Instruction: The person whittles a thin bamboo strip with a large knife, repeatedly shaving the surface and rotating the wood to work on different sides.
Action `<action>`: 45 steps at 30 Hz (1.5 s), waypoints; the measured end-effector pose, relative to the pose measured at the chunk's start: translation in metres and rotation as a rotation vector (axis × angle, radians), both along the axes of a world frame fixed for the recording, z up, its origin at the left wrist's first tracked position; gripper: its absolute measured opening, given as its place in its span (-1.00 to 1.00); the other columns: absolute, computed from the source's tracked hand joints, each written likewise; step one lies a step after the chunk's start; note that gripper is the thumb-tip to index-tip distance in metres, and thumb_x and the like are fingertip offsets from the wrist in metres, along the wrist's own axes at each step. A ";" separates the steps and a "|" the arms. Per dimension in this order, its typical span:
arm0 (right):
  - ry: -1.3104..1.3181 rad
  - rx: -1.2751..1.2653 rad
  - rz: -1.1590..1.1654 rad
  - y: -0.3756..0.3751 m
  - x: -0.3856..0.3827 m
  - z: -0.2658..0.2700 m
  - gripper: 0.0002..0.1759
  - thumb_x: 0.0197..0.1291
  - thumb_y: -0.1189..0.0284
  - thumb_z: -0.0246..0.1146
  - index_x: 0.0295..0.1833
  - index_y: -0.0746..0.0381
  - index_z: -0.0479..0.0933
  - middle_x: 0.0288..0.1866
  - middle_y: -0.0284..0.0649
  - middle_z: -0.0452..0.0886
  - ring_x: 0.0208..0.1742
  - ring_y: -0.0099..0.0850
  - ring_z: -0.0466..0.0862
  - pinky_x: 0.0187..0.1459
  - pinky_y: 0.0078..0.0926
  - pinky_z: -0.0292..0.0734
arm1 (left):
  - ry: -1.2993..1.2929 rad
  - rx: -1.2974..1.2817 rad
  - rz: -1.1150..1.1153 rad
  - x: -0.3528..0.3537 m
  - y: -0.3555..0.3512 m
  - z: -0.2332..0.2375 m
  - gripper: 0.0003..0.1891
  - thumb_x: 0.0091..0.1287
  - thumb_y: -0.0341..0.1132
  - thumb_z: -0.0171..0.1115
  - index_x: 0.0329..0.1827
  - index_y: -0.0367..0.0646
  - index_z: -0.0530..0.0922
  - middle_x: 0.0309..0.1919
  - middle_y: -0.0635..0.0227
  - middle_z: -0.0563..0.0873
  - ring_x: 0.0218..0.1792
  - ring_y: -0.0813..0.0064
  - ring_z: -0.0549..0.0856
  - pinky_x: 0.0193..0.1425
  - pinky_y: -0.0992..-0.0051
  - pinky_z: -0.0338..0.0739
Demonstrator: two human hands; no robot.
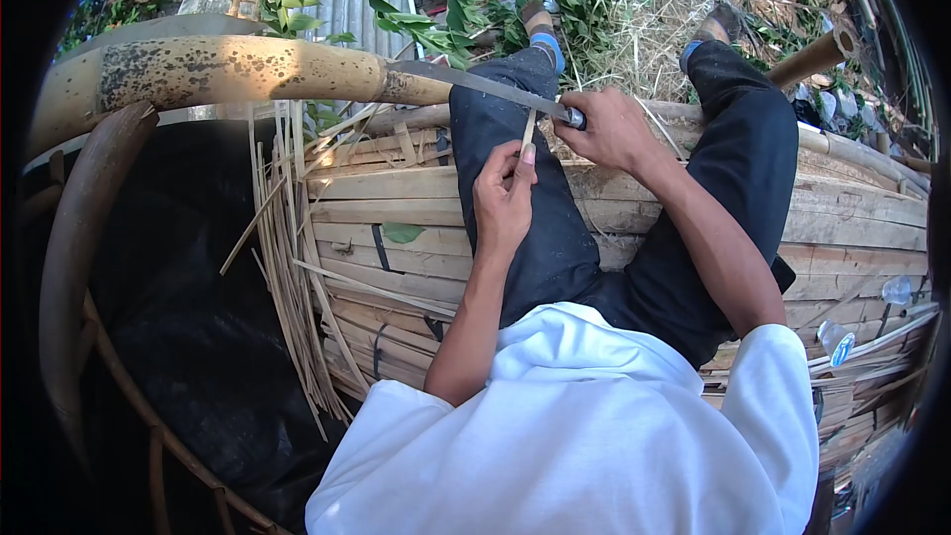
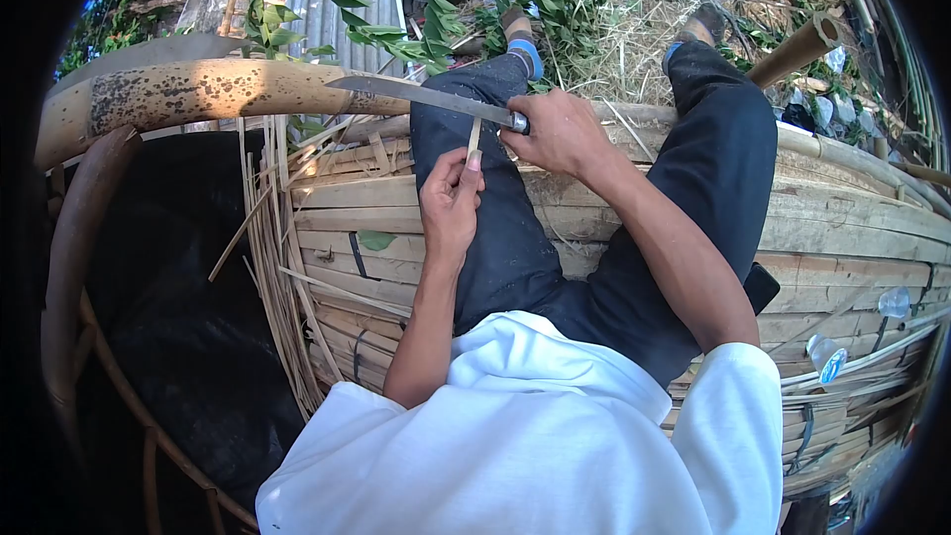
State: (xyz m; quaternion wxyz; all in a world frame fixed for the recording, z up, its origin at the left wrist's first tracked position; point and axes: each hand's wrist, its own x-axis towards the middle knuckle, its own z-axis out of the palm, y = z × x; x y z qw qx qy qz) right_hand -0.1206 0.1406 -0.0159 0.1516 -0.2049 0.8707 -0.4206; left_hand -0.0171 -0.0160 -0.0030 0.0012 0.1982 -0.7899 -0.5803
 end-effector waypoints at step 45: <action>0.029 0.298 0.139 -0.008 -0.018 -0.012 -0.73 -0.10 0.25 0.26 -0.35 0.20 0.69 -0.42 0.04 0.68 -0.30 -0.04 0.71 -0.19 -0.14 0.62 | -0.013 -0.084 -0.075 0.000 -0.011 -0.004 -0.68 0.43 -0.29 0.16 0.13 -0.30 0.58 -0.53 0.51 0.49 -0.51 0.72 0.41 -0.44 0.65 0.35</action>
